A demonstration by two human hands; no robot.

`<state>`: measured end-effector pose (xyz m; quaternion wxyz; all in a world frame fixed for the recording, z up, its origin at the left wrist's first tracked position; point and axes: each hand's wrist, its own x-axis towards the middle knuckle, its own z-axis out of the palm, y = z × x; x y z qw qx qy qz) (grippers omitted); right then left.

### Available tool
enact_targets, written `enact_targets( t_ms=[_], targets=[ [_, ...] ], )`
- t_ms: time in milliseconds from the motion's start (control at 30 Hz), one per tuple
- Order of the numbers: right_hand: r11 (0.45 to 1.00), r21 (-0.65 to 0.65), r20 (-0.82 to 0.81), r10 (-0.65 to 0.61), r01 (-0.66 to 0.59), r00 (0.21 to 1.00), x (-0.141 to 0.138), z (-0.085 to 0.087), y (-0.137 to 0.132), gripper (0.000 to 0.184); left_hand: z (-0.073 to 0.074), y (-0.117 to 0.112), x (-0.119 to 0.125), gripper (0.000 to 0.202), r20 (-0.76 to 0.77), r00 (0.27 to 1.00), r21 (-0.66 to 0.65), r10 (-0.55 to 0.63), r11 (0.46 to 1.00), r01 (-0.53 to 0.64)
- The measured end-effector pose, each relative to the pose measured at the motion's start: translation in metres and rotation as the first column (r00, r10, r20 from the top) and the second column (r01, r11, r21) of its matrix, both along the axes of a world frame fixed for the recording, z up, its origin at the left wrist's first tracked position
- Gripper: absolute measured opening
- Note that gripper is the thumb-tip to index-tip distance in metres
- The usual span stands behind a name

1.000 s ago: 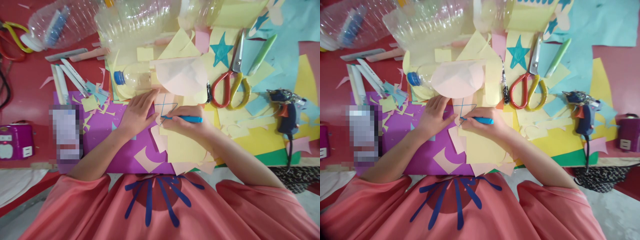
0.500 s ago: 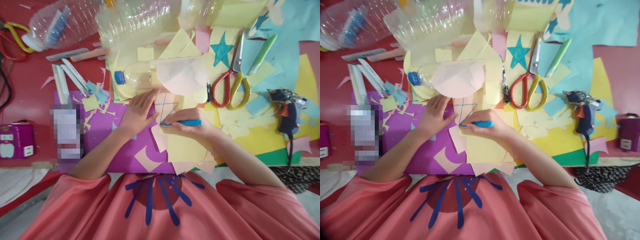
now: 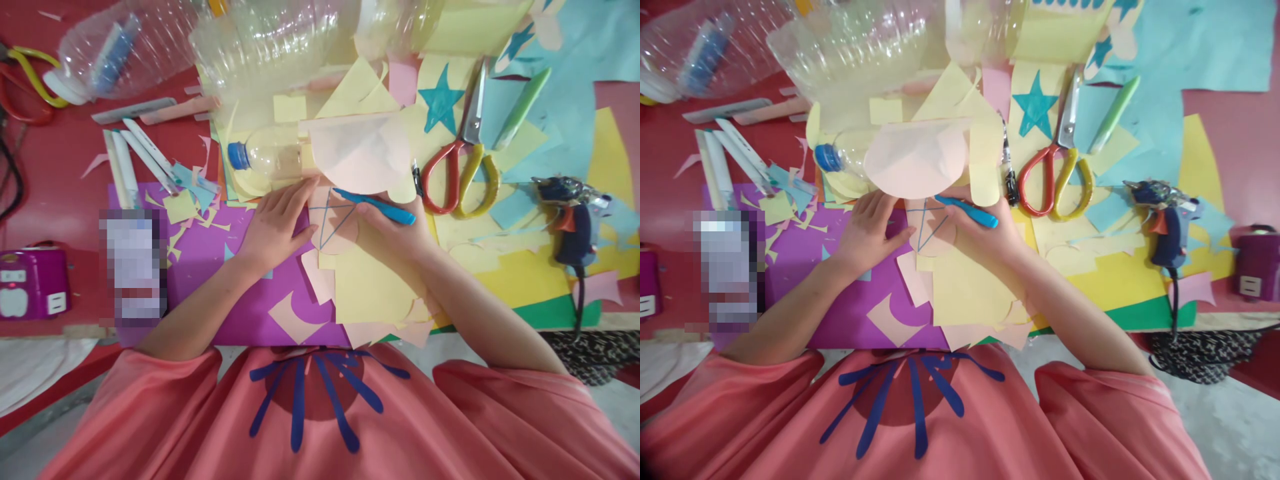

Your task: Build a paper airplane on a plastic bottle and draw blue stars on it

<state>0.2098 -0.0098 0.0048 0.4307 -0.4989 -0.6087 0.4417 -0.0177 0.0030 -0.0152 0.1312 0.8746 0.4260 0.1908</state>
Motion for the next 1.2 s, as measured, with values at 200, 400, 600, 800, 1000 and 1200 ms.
enact_targets(
  t_ms=[200,400,600,800,1000,1200],
  targets=[
    [1.000,-0.021,0.032,-0.002,0.003,0.999,0.002,-0.005,0.001,0.017,0.002,0.000,0.000,0.059,-0.005,1.000,-0.038,-0.003,0.999,0.003],
    [1.000,0.001,-0.034,-0.023,0.023,0.999,-0.001,-0.004,0.001,0.011,0.001,0.001,0.000,0.059,0.003,1.000,-0.007,-0.016,1.000,0.016],
    [1.000,-0.002,0.041,0.014,-0.014,0.999,0.002,-0.007,0.004,0.014,-0.001,0.001,0.000,0.058,0.009,1.000,0.024,-0.018,1.000,0.018],
    [0.999,-0.016,0.006,0.036,-0.036,0.999,0.002,-0.007,0.005,0.012,0.000,0.001,0.000,0.056,-0.010,1.000,0.012,-0.016,1.000,0.016],
    [0.998,-0.060,0.026,-0.013,0.014,1.000,0.005,-0.005,0.002,0.010,0.001,0.001,0.000,0.061,-0.010,1.000,-0.019,-0.009,1.000,0.008],
    [0.994,-0.109,-0.042,-0.013,0.008,0.999,0.003,0.003,0.000,0.013,0.002,0.001,0.000,0.057,-0.003,1.000,0.002,-0.011,1.000,0.011]
  ],
)
